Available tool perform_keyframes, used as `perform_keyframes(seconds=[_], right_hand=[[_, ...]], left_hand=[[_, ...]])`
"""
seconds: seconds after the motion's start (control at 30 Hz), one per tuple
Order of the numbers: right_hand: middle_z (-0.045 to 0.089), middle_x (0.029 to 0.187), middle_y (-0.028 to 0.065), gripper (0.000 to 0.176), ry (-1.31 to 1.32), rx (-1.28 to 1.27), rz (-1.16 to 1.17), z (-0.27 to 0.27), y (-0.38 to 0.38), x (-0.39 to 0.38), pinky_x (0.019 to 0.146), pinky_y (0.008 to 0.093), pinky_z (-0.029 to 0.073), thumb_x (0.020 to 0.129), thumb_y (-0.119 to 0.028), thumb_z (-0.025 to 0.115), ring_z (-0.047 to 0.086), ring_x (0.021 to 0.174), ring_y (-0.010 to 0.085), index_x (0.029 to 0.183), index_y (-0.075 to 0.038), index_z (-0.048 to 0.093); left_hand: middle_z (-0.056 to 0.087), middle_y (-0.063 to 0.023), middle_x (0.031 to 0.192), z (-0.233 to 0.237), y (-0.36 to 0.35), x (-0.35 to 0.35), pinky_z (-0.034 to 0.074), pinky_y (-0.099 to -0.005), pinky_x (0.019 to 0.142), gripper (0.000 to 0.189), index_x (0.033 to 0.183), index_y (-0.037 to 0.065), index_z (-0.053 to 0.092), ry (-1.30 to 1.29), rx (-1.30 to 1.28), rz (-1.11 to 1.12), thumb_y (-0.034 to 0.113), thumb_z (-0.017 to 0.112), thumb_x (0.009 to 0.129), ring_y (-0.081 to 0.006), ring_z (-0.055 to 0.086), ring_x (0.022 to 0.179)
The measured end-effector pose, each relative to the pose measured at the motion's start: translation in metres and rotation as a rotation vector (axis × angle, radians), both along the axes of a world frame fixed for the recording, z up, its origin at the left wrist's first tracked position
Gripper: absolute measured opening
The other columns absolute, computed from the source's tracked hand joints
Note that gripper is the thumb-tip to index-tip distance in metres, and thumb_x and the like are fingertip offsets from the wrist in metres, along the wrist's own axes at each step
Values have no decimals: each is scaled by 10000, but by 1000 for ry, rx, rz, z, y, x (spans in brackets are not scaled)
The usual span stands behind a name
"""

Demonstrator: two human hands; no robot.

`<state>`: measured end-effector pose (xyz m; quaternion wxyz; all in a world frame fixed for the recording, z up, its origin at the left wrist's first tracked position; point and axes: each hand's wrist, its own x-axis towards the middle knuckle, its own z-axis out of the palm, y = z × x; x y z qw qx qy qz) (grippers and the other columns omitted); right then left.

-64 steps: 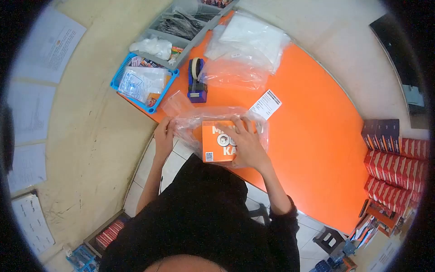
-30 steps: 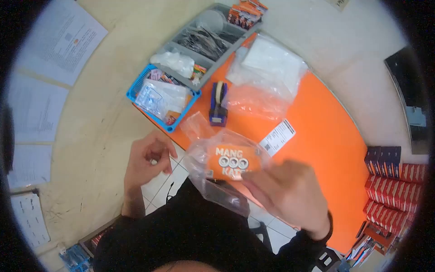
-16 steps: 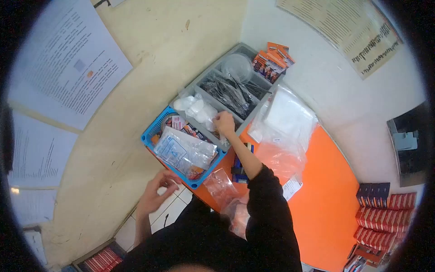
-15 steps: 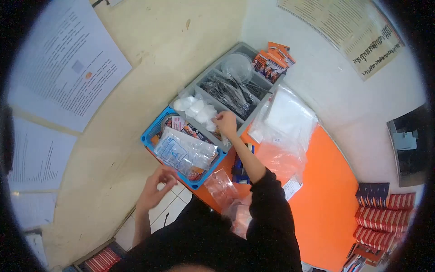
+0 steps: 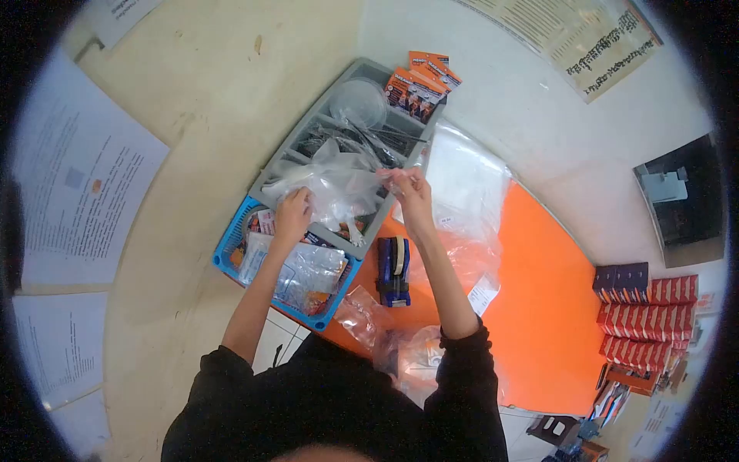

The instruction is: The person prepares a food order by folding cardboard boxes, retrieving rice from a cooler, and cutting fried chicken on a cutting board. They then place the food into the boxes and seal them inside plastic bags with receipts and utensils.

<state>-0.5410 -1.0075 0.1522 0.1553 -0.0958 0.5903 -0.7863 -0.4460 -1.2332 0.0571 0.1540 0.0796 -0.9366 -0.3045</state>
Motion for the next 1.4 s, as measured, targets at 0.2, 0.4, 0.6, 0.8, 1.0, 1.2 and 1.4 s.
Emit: perform_keyframes(seconds=[0.2,0.4,0.6,0.8,1.0,1.2,1.4], right_hand=[[431,721,7,184,-200,-141,-136,0,0,-16,852,355,446,899,-204,562,532,682,172,969,-78,448],[533,875,29,624,528,569,107,-24,-10,8,856,340,422,733,-327,749,543,797,202,1216,-59,459],[641,940,101,288,315,720,377,-43,-1,-16,757,300,435,791,-232,668,557,825,139,996,-29,662],[593,839,-21,183,235,276,-110,82,52,4,623,210,381,811,-123,561,480,702,49,663,-17,582],[569,941,78,311,270,-4,-344,165,200,108,670,249,448,864,-275,560,528,808,96,1075,-49,519],[556,1067,118,301,560,582,-127,88,180,271,794,363,442,733,-40,662,524,1023,254,991,-79,514],[531,1029,160,211,474,806,136,-5,210,296,837,379,440,678,31,635,520,1006,311,885,7,598]], left_hand=[[546,-106,1048,15,20,2,378,-465,828,459,1135,96,473,49,-80,172,130,668,721,-300,551,961],[549,-74,1082,62,38,-11,334,-429,886,660,1296,133,402,363,-91,35,208,708,717,-253,496,1045],[612,-47,887,48,33,-23,355,-390,871,179,942,79,616,226,147,-212,153,655,784,-243,560,934],[558,-68,984,47,21,-30,390,-414,812,197,931,81,579,301,103,-129,129,671,765,-275,542,942],[507,-121,1177,152,108,36,330,-432,996,635,1166,68,525,336,440,-624,246,797,621,-343,454,1135],[567,-100,1019,115,219,88,388,-387,939,442,1037,34,564,-505,145,-1619,249,705,677,-266,507,1064],[576,-41,883,175,205,135,390,-336,951,148,853,65,606,51,-483,-1645,118,612,715,-184,559,977]])
